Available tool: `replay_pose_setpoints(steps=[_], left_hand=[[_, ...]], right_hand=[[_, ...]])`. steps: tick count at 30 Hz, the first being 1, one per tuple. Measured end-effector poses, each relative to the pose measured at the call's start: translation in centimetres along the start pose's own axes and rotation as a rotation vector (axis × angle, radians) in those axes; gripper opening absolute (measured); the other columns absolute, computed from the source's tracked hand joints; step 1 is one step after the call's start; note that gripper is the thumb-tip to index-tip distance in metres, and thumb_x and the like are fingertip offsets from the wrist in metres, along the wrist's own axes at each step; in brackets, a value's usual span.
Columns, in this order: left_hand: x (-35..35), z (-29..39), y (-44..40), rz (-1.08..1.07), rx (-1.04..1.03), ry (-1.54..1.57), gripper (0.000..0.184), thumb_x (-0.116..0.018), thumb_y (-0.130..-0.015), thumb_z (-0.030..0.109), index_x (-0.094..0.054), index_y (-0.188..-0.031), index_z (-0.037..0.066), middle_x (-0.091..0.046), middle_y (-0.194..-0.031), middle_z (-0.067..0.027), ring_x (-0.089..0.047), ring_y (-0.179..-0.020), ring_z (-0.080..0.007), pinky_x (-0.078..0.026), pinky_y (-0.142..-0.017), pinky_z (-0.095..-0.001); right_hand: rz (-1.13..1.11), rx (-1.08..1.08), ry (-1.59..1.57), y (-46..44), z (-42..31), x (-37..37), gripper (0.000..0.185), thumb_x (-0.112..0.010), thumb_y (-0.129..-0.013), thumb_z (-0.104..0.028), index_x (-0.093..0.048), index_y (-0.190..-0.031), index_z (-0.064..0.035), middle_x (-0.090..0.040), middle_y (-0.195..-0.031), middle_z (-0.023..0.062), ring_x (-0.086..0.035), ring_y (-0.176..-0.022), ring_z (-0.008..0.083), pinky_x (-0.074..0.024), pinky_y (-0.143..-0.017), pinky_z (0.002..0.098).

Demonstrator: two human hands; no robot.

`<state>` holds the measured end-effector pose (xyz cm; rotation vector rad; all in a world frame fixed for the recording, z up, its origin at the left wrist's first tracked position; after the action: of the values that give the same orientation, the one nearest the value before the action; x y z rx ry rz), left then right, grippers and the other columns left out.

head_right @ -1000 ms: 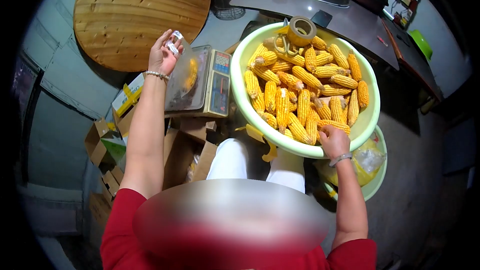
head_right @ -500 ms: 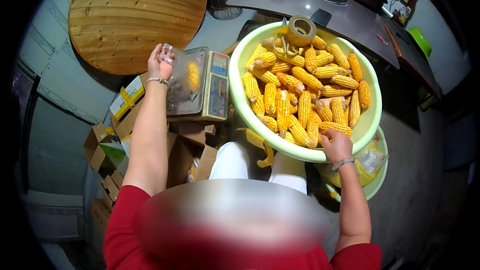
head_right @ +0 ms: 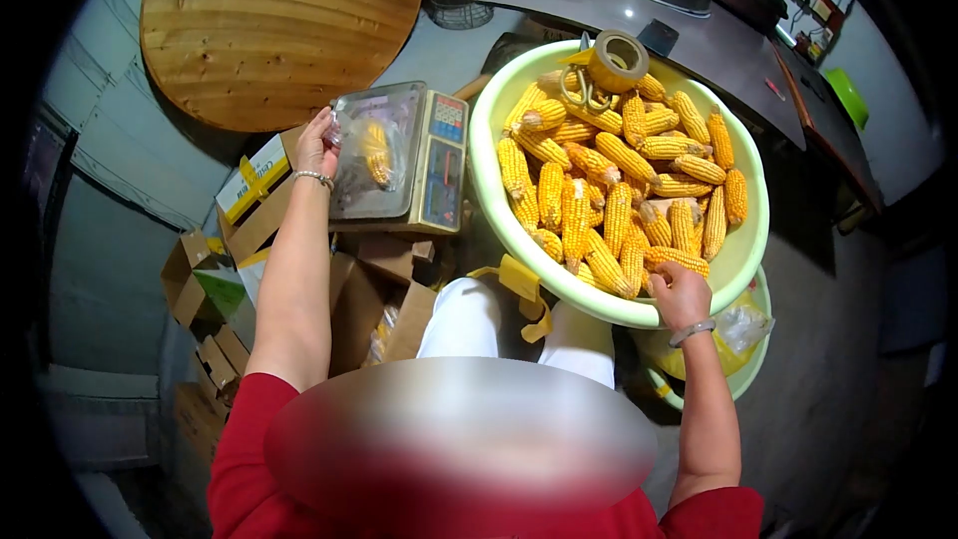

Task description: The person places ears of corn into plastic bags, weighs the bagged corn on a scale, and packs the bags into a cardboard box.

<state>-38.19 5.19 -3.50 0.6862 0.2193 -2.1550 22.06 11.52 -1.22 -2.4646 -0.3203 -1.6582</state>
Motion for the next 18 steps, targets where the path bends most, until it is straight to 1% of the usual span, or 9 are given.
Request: replay_pose_setpoints(steps=[2,5,8,9,12,13,16,17,18], left_hand=[[-0.1,-0.2,0.3,0.015,0.001,-0.038,0.022,-0.063,-0.077,0.0,-0.059,-0.099,0.002,-0.06,-0.074,-0.0022,-0.057,-0.06,-0.0104,-0.045,-0.051,-0.0201],[1.3,-1.3,-0.6,0.022,0.011,-0.218,0.019,-0.061,-0.078,-0.001,-0.059,-0.096,-0.001,-0.059,-0.074,-0.0053,-0.054,-0.056,-0.0109,-0.043,-0.046,-0.0215],[2.2,-1.9,0.0,0.1,-0.054,-0.556,0.018,-0.058,-0.076,-0.004,-0.059,-0.093,-0.004,-0.058,-0.072,-0.0068,-0.051,-0.051,-0.011,-0.04,-0.043,-0.0226],[2.7,-2.2,0.2,0.096,-0.074,-0.634,0.022,-0.058,-0.072,-0.004,-0.061,-0.094,-0.004,-0.059,-0.07,-0.006,-0.05,-0.049,-0.0109,-0.039,-0.043,-0.0232],[4.2,-3.0,0.6,0.182,-0.082,-0.948,0.026,-0.061,-0.07,-0.002,-0.062,-0.096,-0.001,-0.06,-0.07,-0.0049,-0.052,-0.05,-0.0112,-0.041,-0.045,-0.024],[4.7,-3.2,0.8,0.205,-0.083,-0.969,0.027,-0.063,-0.068,-0.001,-0.065,-0.094,0.002,-0.061,-0.069,-0.0039,-0.052,-0.05,-0.0114,-0.042,-0.045,-0.0247],[6.3,-3.3,0.7,0.295,-0.081,-1.031,0.025,-0.062,-0.067,0.0,-0.066,-0.091,0.003,-0.061,-0.066,-0.0046,-0.053,-0.049,-0.0119,-0.042,-0.045,-0.0255],[7.2,-3.4,0.7,0.38,-0.02,-1.028,0.02,-0.066,-0.063,0.006,-0.07,-0.084,0.006,-0.066,-0.074,-0.0083,-0.061,-0.06,-0.0167,-0.048,-0.059,-0.0278],[7.8,-3.4,0.6,0.408,0.004,-1.006,0.021,-0.066,-0.063,0.006,-0.069,-0.084,0.006,-0.066,-0.074,-0.0085,-0.061,-0.06,-0.017,-0.048,-0.06,-0.0277]], right_hand=[[-0.005,-0.003,0.011,0.0,-0.2,0.1,0.02,-0.061,-0.074,-0.025,-0.067,-0.084,-0.008,-0.064,-0.073,0.013,-0.061,-0.068,0.0304,-0.0483,-0.064,0.0388],[-0.002,0.001,0.024,-0.1,0.2,-0.2,0.02,-0.061,-0.074,-0.025,-0.067,-0.084,-0.0079,-0.064,-0.073,0.0132,-0.062,-0.068,0.0305,-0.0484,-0.064,0.0388],[-0.006,-0.009,0.02,0.0,0.0,0.0,0.02,-0.061,-0.074,-0.025,-0.067,-0.083,-0.0079,-0.064,-0.073,0.0133,-0.061,-0.068,0.0308,-0.0485,-0.064,0.0389],[0.0,-0.009,0.017,0.0,0.0,0.0,0.02,-0.061,-0.074,-0.025,-0.067,-0.083,-0.0079,-0.064,-0.073,0.0133,-0.061,-0.068,0.0308,-0.0485,-0.064,0.039],[0.011,-0.006,0.006,0.0,0.2,-0.1,0.02,-0.061,-0.074,-0.024,-0.067,-0.082,-0.0079,-0.064,-0.073,0.0132,-0.061,-0.068,0.0308,-0.0485,-0.064,0.0391],[0.012,-0.005,0.003,0.0,0.2,-0.1,0.019,-0.061,-0.074,-0.024,-0.067,-0.082,-0.0079,-0.064,-0.073,0.0132,-0.061,-0.068,0.0308,-0.0485,-0.064,0.0391],[0.014,-0.004,0.008,-0.1,0.4,-0.2,0.019,-0.061,-0.073,-0.024,-0.067,-0.082,-0.008,-0.064,-0.072,0.0129,-0.061,-0.068,0.0305,-0.0486,-0.063,0.0391],[0.015,-0.003,0.012,-0.1,0.4,-0.2,0.019,-0.061,-0.073,-0.024,-0.067,-0.082,-0.0081,-0.064,-0.072,0.0128,-0.061,-0.067,0.0304,-0.0486,-0.063,0.0391],[0.017,-0.004,0.015,-0.1,0.4,-0.2,0.019,-0.061,-0.073,-0.024,-0.067,-0.082,-0.008,-0.064,-0.072,0.0127,-0.061,-0.067,0.0303,-0.0486,-0.063,0.039]])
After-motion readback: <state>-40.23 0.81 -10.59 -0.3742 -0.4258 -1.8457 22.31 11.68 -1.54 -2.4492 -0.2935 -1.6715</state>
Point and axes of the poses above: each hand's wrist, its own y-axis away from the middle knuckle, its own x-axis out of the back of the hand, z = x × y, the point moved 5 cm from there along -y, towards the middle knuckle
